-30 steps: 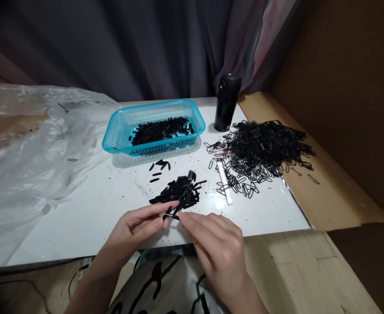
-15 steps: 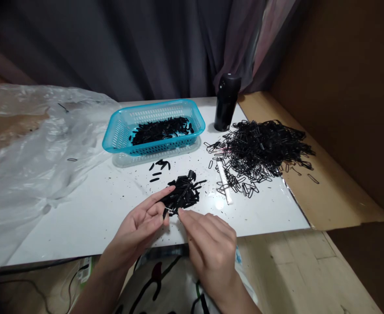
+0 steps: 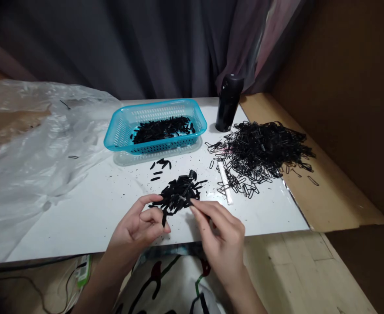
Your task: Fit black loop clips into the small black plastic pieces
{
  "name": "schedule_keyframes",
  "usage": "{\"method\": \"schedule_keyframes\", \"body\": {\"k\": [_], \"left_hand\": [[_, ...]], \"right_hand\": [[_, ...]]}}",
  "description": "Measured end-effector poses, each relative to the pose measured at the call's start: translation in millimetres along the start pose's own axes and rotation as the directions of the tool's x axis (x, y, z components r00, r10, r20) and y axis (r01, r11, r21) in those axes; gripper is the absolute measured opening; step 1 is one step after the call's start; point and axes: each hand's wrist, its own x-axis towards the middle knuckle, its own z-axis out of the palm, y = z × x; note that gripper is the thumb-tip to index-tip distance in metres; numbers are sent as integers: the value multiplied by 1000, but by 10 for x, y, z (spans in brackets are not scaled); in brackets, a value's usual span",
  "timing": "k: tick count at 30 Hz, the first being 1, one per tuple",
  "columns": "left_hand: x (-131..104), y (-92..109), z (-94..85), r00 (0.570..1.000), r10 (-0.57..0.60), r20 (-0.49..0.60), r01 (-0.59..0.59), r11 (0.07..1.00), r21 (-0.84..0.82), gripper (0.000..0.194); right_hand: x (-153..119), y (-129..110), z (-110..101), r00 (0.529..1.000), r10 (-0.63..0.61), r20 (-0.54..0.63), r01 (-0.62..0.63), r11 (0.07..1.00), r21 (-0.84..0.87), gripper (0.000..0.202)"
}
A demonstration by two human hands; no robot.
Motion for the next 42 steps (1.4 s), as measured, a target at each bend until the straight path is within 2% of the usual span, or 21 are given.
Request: {"method": "schedule_keyframes", "body": {"k": [4,7,10,12,17,21,25,28,32,37,42], "left_hand": [[23,4,-14,1000,-6,23,6,1000,5,34],[39,-26,-79,992,-13,122,17,999,-33,35],[49,-50,-127,977,-34,210,46,998,-51,36],[50,-48,-126,972,-47,229,63,996,-67,36],[48,-16,-89,964,-83,254,108,990,-87,35],[83,-31,-118,935,-96,342,131,988,-80,32],[113,-56,-154,920,-133,368,150,989,-18,31],[99,-61,-164,919,-126,373,123,992,33,31],[61,-47,-162,914,-27,404,-16,995,103,30],[83,-17,-147,880,105,463,-228,949,219,30],[130,-36,-169,830,221,512,-418,854,309,31]], "right_hand": [[-39,-104,6,988,51,148,-63,995,77,23],[-71,-60,-18,974,-113,197,104,993,58,34],[-75,17,-71,913,-336,233,350,936,-21,44],[-53,39,-102,869,-412,274,447,891,-78,46],[30,-6,-135,798,-493,347,559,820,-121,32],[65,-42,-142,756,-531,383,618,771,-150,27],[80,-41,-131,734,-561,383,647,750,-141,23],[51,-16,-102,760,-541,361,605,791,-89,21],[-42,-4,-52,850,-466,247,469,882,49,22],[-122,-94,10,940,-300,164,294,954,60,16],[-169,-137,88,981,-170,90,162,983,90,17]]}}
